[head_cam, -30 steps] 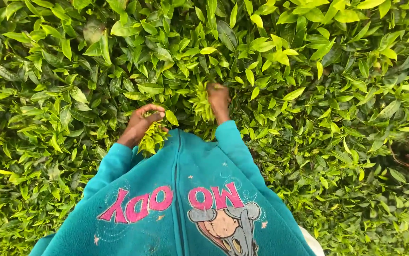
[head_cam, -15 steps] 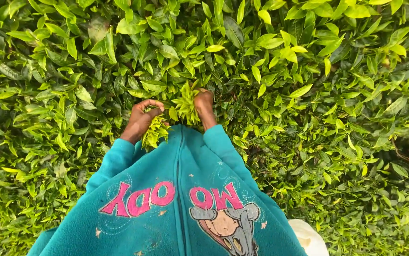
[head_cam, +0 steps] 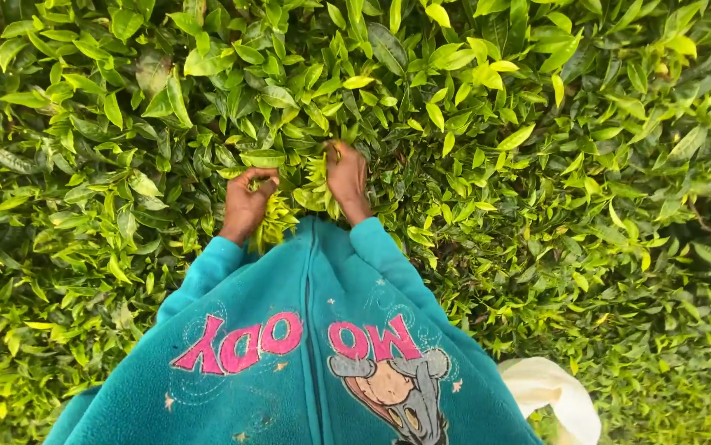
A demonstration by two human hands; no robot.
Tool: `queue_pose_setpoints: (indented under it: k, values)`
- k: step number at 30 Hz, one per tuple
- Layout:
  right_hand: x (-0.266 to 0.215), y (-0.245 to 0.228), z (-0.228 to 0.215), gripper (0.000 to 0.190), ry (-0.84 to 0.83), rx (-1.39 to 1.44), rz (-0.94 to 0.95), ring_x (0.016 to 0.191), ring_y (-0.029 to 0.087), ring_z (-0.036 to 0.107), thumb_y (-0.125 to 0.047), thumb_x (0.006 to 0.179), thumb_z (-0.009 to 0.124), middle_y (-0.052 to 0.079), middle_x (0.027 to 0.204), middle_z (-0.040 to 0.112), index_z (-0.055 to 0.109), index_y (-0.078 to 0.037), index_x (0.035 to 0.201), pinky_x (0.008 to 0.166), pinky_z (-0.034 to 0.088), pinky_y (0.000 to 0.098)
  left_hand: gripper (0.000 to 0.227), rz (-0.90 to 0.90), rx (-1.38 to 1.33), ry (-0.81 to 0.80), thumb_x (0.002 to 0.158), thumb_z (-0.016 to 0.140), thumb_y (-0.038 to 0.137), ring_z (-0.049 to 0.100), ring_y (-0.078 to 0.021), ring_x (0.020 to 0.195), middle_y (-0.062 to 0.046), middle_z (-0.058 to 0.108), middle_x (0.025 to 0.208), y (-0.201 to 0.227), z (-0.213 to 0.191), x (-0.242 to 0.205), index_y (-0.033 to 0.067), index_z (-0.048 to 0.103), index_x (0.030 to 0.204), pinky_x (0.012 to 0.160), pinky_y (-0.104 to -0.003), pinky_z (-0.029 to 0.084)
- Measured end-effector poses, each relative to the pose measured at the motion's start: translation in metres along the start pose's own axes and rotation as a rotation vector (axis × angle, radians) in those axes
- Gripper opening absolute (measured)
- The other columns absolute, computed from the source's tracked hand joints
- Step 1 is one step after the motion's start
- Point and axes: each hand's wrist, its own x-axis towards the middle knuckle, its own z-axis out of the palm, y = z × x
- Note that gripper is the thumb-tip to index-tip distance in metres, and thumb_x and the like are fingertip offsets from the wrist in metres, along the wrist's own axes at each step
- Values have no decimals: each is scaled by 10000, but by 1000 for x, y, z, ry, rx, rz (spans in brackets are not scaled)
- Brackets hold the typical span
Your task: The person picks tea leaves from a dense bush by hand, using both hands to pluck the leaves and gather them into a bundle. The person continues to harvest leaves from different sections of the bush throughout the video.
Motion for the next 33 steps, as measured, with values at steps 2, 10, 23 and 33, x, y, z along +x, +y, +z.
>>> queue_pose_setpoints:
  k: [2,10,23,33]
  values:
    - [-9,11,8,153,-14,278,-7,1101,318,735,-111,1090,687,131,1095,802,805,-105,1187,1058,552,525,239,6,141,3,985,836,188,728,-359,1196,-183,804,1149,26,1,3,71,833,1193,1049,-514,532]
    - [-36,70,-12,385,205,735,-6,798,114,681,-267,1174,667,68,795,747,755,-53,866,903,565,316,336,445,553,-297,1144,620,280,766,-456,1075,-121,820,1190,46,23,21,254,744,1455,896,-630,610]
    - [71,22,-47,278,228,182,50,1340,409,640,-335,1121,745,184,1351,705,769,-105,1275,1205,436,626,516,-238,307,-607,1051,786,304,485,-520,1528,-314,608,1548,137,-64,-12,3,686,1457,1285,-670,326]
    - [-10,46,-30,241,140,1026,-32,1153,321,736,-185,1174,552,194,1147,767,712,-24,1094,1130,553,475,261,-188,158,-487,1058,800,198,571,-378,1493,-177,743,1397,107,-56,28,106,802,1302,1309,-604,326]
